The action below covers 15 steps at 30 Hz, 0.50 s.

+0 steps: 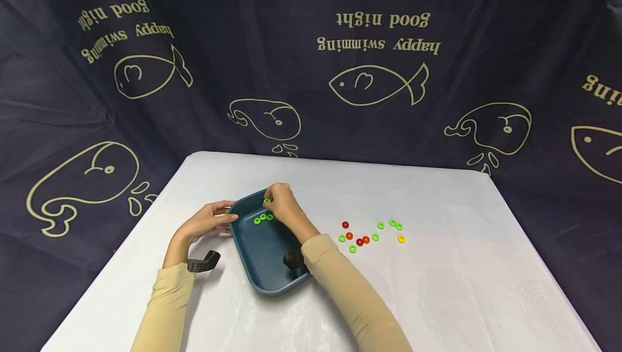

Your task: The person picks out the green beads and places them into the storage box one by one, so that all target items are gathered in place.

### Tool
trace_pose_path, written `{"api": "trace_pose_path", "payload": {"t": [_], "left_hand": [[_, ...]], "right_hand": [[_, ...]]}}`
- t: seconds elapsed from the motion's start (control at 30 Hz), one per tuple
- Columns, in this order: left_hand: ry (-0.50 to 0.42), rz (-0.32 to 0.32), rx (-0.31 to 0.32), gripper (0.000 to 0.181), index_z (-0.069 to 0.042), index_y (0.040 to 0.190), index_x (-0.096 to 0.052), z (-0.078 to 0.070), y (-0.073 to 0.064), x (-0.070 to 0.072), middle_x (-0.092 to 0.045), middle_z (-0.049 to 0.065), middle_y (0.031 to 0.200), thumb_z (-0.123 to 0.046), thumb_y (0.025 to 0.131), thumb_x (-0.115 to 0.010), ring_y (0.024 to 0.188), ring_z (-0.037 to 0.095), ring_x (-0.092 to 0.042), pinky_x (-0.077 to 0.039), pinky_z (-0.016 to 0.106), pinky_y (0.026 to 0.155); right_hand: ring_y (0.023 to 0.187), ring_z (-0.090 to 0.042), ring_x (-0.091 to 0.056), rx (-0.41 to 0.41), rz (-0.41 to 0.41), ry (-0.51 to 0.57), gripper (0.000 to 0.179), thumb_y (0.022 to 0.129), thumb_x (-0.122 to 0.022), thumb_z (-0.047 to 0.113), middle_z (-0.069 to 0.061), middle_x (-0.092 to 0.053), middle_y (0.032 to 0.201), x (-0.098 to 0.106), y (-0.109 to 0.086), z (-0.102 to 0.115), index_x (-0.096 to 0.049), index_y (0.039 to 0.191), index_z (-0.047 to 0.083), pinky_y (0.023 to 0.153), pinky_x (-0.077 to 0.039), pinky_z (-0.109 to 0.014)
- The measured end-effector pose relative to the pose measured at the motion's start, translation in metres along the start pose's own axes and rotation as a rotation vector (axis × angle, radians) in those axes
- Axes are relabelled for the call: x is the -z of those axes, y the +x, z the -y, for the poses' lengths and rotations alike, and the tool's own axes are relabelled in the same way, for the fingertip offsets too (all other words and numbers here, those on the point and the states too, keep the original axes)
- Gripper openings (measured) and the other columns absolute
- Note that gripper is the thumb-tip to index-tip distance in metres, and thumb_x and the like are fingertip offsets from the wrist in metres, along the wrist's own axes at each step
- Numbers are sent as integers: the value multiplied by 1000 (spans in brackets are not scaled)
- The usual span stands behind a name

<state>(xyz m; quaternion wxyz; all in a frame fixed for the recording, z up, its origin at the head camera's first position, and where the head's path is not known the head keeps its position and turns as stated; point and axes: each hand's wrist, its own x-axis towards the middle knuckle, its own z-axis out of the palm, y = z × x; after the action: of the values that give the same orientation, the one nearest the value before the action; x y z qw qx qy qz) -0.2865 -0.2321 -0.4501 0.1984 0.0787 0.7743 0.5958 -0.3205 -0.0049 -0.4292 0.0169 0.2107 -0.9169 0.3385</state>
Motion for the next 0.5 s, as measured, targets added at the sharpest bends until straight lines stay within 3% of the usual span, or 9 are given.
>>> {"api": "trace_pose_path", "payload": {"t": [0.27,0.5], "left_hand": [[4,-4,16,61,4,141,-33,-2,-2,-1,-42,30,132,-15,91,-62,102,36,-62,-59,44,83],[5,-12,19,59,2,141,-36,-1,0,-1,-44,28,129,-14,91,-62,102,37,-62,-59,41,81]], "right_hand": [[90,-24,-67,28,17,-98,19,82,-71,4,-14,-70,97,-14,-2,-6,-70,100,-2,73,-59,-30],[88,-22,-67,-2,32,-168,14,83,-70,5,-12,-70,96,-20,-2,-11,-71,96,-1,73,-59,-30]]}}
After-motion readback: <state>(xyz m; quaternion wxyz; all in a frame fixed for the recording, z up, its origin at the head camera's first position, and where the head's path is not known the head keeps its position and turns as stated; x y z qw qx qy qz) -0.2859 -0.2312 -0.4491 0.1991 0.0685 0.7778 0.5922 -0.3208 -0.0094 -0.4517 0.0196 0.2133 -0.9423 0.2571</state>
